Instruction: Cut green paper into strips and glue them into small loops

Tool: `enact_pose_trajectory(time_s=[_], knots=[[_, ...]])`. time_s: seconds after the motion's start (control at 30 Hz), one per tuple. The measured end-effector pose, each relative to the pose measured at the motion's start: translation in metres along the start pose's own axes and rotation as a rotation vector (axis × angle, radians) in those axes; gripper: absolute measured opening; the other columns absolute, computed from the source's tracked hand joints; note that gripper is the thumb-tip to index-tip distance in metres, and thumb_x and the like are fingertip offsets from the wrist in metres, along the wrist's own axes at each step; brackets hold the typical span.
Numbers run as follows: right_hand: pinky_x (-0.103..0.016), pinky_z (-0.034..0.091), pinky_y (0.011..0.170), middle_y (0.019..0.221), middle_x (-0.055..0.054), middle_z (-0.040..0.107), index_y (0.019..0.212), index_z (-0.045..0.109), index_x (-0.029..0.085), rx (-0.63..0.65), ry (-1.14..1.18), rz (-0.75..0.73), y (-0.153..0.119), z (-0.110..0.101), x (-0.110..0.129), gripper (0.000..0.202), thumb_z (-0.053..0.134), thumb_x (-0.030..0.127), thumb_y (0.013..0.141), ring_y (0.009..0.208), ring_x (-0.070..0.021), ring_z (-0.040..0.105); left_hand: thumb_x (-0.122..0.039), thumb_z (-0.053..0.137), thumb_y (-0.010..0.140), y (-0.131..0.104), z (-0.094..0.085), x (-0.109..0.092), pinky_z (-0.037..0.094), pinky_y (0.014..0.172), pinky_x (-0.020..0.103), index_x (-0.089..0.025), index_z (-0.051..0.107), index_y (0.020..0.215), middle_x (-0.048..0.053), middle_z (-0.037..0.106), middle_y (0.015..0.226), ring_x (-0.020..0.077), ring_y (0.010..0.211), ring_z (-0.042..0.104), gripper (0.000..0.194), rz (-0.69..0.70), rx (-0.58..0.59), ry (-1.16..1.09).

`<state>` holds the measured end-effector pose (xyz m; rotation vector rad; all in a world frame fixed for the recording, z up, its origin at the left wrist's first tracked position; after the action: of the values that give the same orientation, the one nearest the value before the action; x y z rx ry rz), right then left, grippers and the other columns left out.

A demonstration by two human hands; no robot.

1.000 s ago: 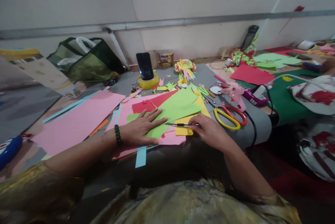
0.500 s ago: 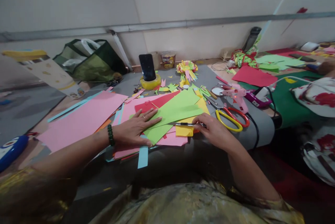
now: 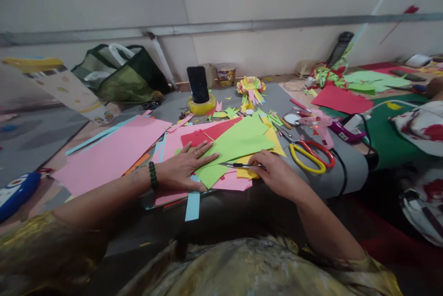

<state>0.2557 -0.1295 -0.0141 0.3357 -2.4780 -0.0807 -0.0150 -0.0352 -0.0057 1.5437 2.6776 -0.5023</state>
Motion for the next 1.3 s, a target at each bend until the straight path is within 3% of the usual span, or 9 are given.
enact_pose_trajectory(time_s=[0.57, 0.63, 0.7, 0.77, 0.83, 1.03, 1.3], knots=[[-0.032, 0.047, 0.078, 0.094, -0.006, 0.064, 0.092, 0.063, 0.022, 0.107, -0.039, 0.015, 0.006, 0.017, 0.030, 0.016, 0.047, 0.023, 0.092, 0.087, -0.0198, 0.062, -0.079, 0.057, 0.070, 0.003, -0.003, -0.001, 0.006, 0.114, 0.063, -0.027, 0.011, 0.155, 0.017, -0.004, 0.162, 0.0397, 0.149, 0.004, 0.110, -0.013, 0.083, 0.003], [-0.032, 0.046, 0.078, 0.094, -0.006, 0.064, 0.092, 0.063, 0.022, 0.112, -0.032, 0.019, 0.007, 0.019, 0.031, 0.016, 0.047, 0.023, 0.091, 0.088, -0.0200, 0.062, -0.077, 0.053, 0.075, 0.004, -0.006, 0.001, 0.005, 0.114, 0.064, -0.026, 0.011, 0.155, 0.017, -0.006, 0.162, 0.0389, 0.149, 0.001, 0.104, -0.011, 0.095, -0.016], [-0.032, 0.046, 0.076, 0.092, -0.005, 0.065, 0.090, 0.063, 0.022, 0.105, -0.018, 0.030, 0.007, 0.020, 0.030, 0.014, 0.049, 0.023, 0.090, 0.086, -0.0199, 0.062, -0.071, 0.041, 0.087, 0.004, -0.011, 0.004, 0.005, 0.113, 0.065, -0.028, 0.011, 0.155, 0.015, -0.007, 0.162, 0.0362, 0.149, -0.001, 0.086, -0.008, 0.136, -0.078], [-0.031, 0.046, 0.075, 0.090, -0.005, 0.065, 0.089, 0.063, 0.022, 0.091, -0.005, 0.030, 0.007, 0.019, 0.028, 0.013, 0.050, 0.024, 0.089, 0.084, -0.0197, 0.061, -0.058, 0.021, 0.097, 0.005, -0.016, 0.008, 0.005, 0.114, 0.064, -0.030, 0.014, 0.155, 0.012, -0.005, 0.163, 0.0318, 0.150, -0.002, 0.064, -0.017, 0.169, -0.157], [-0.031, 0.046, 0.073, 0.088, -0.005, 0.065, 0.088, 0.063, 0.023, 0.078, -0.001, 0.021, 0.007, 0.019, 0.025, 0.015, 0.049, 0.027, 0.089, 0.083, -0.0198, 0.061, -0.046, 0.010, 0.101, 0.006, -0.020, 0.012, 0.004, 0.115, 0.062, -0.031, 0.019, 0.154, 0.010, -0.003, 0.164, 0.0284, 0.150, -0.003, 0.056, -0.037, 0.165, -0.194], [-0.032, 0.048, 0.072, 0.087, -0.005, 0.065, 0.087, 0.063, 0.024, 0.076, -0.010, -0.001, 0.007, 0.017, 0.025, 0.019, 0.046, 0.033, 0.090, 0.081, -0.0206, 0.061, -0.043, 0.022, 0.100, 0.016, -0.016, 0.017, 0.002, 0.115, 0.062, -0.032, 0.018, 0.154, 0.008, 0.000, 0.165, 0.0290, 0.150, -0.002, 0.055, -0.027, 0.090, -0.108], [-0.031, 0.049, 0.071, 0.090, -0.005, 0.067, 0.091, 0.064, 0.025, 0.096, -0.079, 0.003, 0.008, 0.014, 0.030, 0.022, 0.044, 0.033, 0.092, 0.081, -0.0204, 0.063, -0.042, 0.020, 0.101, 0.027, -0.011, 0.016, 0.001, 0.116, 0.061, -0.029, 0.015, 0.155, 0.008, 0.001, 0.165, 0.0289, 0.150, 0.001, 0.056, 0.004, 0.043, -0.055]])
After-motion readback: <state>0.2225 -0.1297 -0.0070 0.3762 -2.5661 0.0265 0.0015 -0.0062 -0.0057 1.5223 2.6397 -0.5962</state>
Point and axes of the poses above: each hand's wrist, its own y-axis towards the middle knuckle, its own z-axis out of the palm, x = y × z, the point moved 1 cm from there along y, towards the middle knuckle
